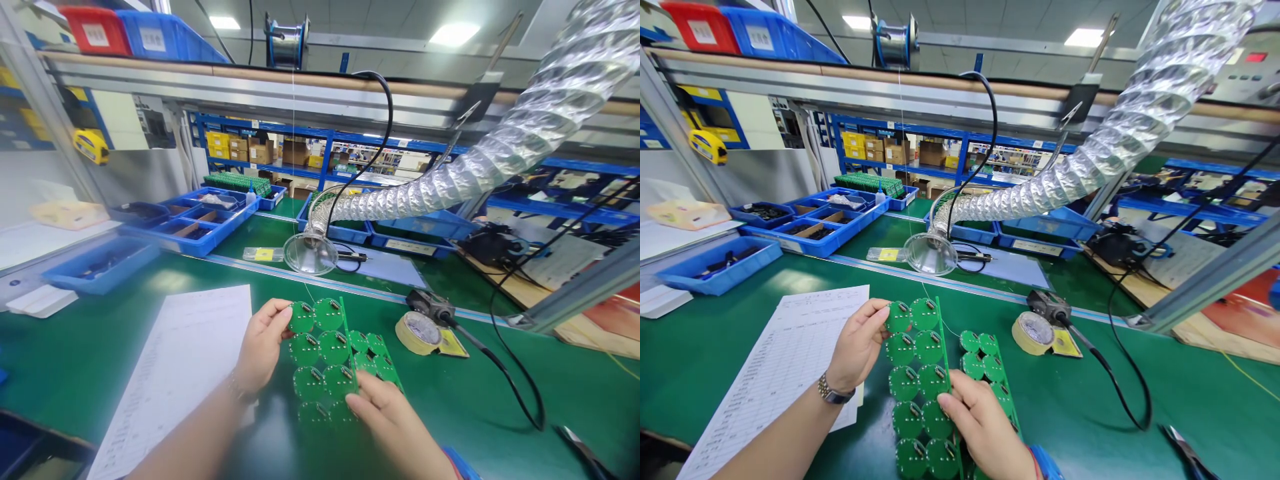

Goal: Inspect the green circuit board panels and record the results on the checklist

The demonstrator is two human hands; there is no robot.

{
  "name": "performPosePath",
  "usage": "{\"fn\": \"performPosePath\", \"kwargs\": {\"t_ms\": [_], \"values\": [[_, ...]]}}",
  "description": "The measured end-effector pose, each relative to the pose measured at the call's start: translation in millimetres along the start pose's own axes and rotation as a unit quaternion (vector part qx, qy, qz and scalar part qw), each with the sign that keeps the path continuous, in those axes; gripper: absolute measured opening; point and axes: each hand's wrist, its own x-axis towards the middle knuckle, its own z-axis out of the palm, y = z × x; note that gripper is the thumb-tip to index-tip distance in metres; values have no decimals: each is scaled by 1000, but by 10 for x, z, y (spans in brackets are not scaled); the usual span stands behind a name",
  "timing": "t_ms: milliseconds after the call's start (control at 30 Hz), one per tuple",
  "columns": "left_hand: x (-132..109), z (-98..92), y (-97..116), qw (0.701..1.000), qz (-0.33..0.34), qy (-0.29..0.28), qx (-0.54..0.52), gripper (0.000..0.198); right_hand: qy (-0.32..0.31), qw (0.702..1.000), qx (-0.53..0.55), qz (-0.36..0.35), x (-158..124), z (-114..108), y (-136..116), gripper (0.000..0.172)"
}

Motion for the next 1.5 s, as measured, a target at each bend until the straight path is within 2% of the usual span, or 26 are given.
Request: {"fn": "performPosePath", "kwargs": {"t_ms": [267,433,600,833,1100,1300,1500], "values": [[-13,16,18,1000,-20,-10,-12,16,-13,1000,24,1,-2,-28,-25,32],[-37,25,25,999,-9,-29,32,29,-26,999,1,-21,-6,-21,-56,25],[-65,46,21,998,-27,-13,58,21,-18,999,-7,-49,-11,23,-62,23],[-101,77,13,998,-47,-6,51,16,-23,998,-49,-34,-26,87,-17,23],[-100,63,-6,996,-32,-12,83,17,-31,998,-57,-20,-17,103,-25,25],[-94,53,-15,995,-19,-20,92,19,-49,999,3,-15,-7,53,-17,24],[-119,41,10,997,-42,-52,48,36,-45,992,117,-7,0,-15,-47,26]]}}
